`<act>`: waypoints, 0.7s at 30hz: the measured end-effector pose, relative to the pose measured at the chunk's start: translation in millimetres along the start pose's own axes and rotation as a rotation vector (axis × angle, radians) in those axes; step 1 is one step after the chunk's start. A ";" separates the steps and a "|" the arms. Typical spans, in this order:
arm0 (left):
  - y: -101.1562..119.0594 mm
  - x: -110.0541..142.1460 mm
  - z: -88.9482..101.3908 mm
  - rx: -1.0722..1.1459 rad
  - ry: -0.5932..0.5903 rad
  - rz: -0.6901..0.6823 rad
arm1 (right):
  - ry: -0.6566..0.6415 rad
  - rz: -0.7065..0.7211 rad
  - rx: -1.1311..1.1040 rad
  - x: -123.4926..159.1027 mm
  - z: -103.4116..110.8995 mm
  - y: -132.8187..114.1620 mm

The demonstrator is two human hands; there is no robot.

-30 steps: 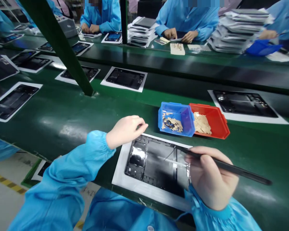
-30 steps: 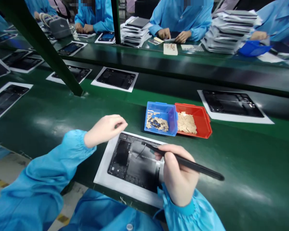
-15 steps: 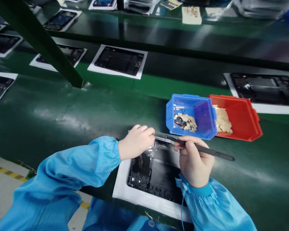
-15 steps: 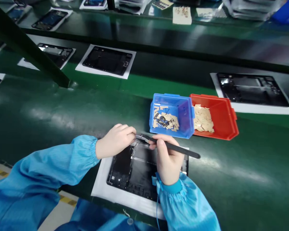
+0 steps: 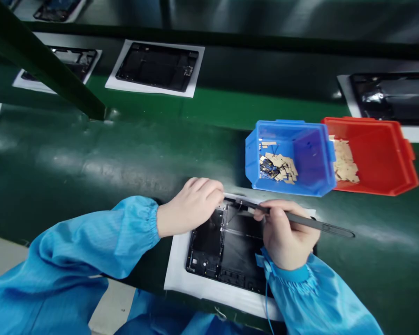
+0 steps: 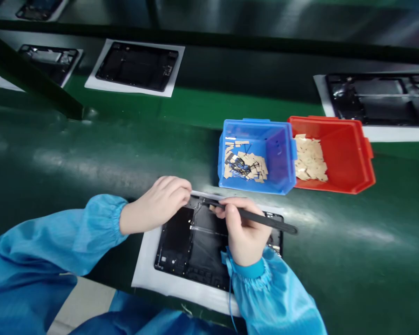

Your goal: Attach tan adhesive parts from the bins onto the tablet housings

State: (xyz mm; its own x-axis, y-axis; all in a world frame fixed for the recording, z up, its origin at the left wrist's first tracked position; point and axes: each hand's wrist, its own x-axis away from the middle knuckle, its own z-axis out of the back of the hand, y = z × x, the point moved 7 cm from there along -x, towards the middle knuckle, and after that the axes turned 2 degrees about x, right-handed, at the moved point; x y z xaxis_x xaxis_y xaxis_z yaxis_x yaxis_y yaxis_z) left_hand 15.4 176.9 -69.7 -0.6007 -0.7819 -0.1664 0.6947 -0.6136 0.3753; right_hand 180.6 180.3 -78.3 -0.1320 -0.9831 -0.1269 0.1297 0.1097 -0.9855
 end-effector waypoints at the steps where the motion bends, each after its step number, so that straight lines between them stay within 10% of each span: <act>1: -3.5 7.7 1.6 0.041 0.032 0.039 | -0.051 -0.013 0.049 0.6 -3.9 0.0; 6: -16.4 30.6 1.2 0.128 0.071 0.152 | -0.238 -0.100 0.204 2.2 -25.5 4.5; 21: -22.9 28.7 -0.1 0.235 -0.016 0.142 | -0.247 -0.054 0.351 2.7 -34.8 7.1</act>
State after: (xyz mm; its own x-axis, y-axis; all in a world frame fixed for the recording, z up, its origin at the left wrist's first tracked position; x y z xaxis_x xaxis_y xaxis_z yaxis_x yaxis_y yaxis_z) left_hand -17.7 168.5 -83.1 -0.5110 -0.8556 -0.0830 0.6629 -0.4537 0.5957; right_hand 146.9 183.5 -89.5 0.0860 -0.9963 -0.0035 0.4612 0.0430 -0.8863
